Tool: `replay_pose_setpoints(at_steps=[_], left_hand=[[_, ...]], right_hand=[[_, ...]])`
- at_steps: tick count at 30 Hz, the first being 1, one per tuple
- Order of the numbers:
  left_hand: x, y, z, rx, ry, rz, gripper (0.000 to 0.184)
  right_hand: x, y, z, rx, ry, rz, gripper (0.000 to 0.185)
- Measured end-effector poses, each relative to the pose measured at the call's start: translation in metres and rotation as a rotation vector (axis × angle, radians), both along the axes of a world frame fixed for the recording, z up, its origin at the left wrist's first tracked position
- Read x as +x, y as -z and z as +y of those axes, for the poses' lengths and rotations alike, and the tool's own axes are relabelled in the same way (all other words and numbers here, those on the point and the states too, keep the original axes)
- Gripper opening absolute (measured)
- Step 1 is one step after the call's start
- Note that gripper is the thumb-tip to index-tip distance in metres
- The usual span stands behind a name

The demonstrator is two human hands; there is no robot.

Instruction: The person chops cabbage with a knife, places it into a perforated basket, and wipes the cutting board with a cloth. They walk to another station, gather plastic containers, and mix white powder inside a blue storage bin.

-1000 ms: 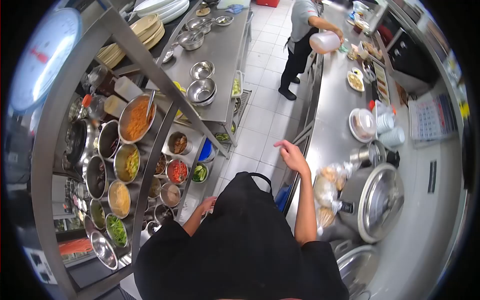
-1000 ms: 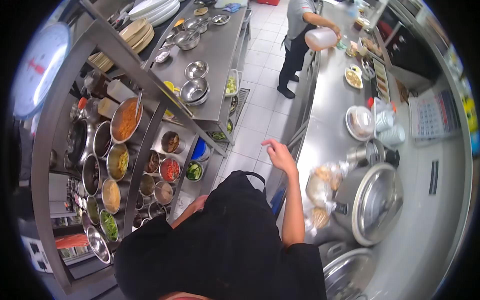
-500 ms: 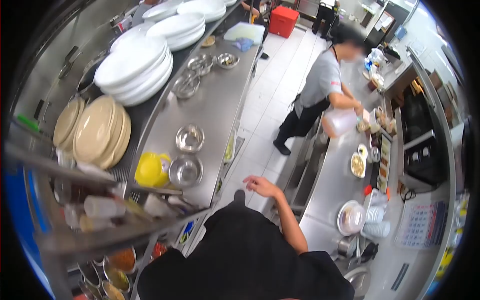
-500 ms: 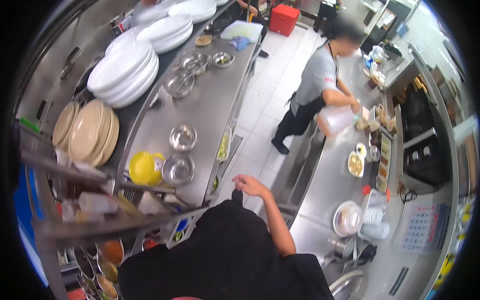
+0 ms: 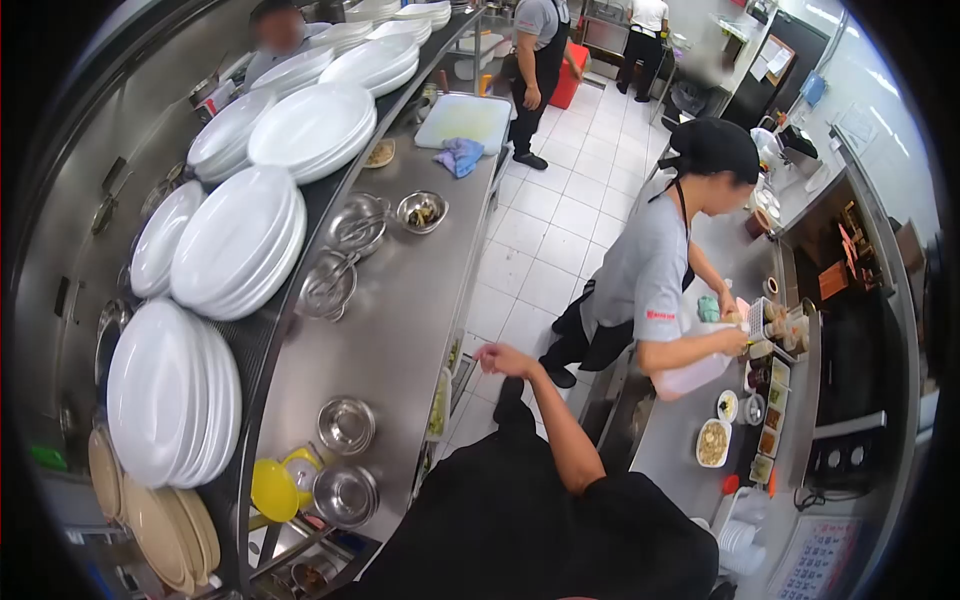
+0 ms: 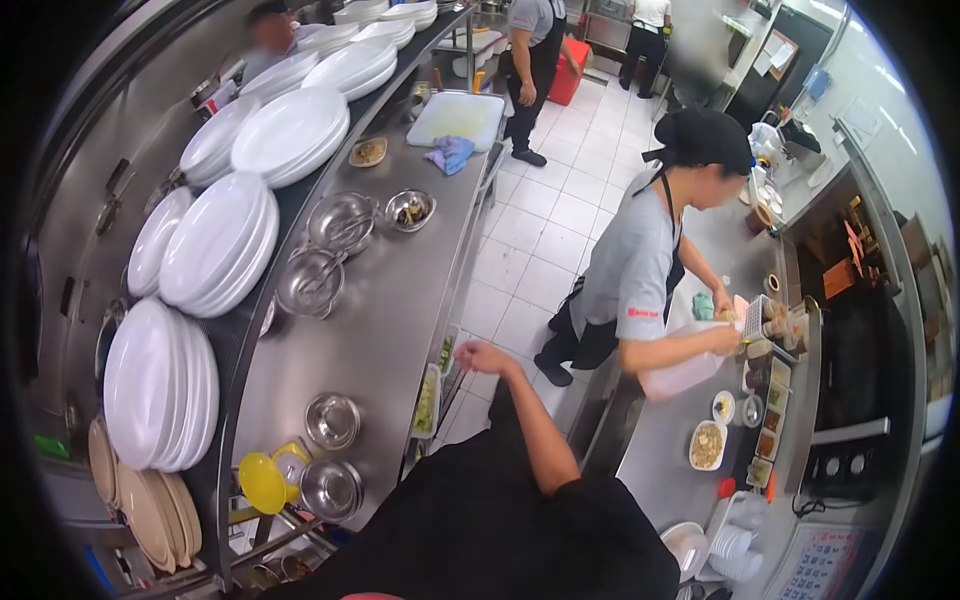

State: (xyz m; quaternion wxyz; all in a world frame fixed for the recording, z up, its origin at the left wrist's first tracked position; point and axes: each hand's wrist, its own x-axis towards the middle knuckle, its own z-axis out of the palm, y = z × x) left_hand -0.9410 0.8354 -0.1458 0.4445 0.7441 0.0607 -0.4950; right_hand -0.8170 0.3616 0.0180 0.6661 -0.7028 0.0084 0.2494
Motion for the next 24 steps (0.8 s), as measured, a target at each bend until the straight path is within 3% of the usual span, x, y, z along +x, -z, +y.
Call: replay_pose_setpoints(at_steps=[6, 8, 11, 12, 14, 17, 19, 20, 24], left_hand=[[0.027, -0.042, -0.072, -0.002, 0.153, -0.199, 0.038], [0.057, -0.068, -0.103, -0.056, 0.243, -0.432, 0.038], [0.12, -0.125, -0.158, -0.103, 0.39, -1.025, 0.039], [0.143, -0.144, -0.178, -0.068, 0.311, -0.818, 0.039], [0.194, -0.187, -0.228, 0.002, -0.001, -0.161, 0.04], [0.257, -0.252, -0.285, -0.316, -0.381, -0.157, 0.043], [0.307, -0.277, -0.314, -0.43, -0.462, -0.184, 0.044], [0.332, -0.282, -0.327, -0.492, -0.5, -0.193, 0.045], [0.433, -0.29, -0.372, -0.717, -0.556, -0.201, 0.044]], right_hand=[[0.161, -0.017, -0.096, -0.008, 0.377, 0.111, 0.028], [0.221, 0.0, -0.129, -0.055, 0.436, 0.107, 0.028], [0.275, 0.001, -0.147, -0.088, 0.483, 0.16, 0.028], [0.294, -0.003, -0.154, -0.098, 0.498, 0.172, 0.028], [0.339, 0.0, -0.167, -0.203, 0.402, 0.15, 0.033], [0.412, 0.004, -0.182, -0.466, 0.294, 0.017, 0.048], [0.46, 0.035, -0.193, -0.684, 0.301, -0.216, 0.056], [0.484, 0.051, -0.197, -0.715, 0.319, -0.237, 0.072], [0.56, -0.007, -0.2, -0.948, 0.324, -0.36, 0.09]])
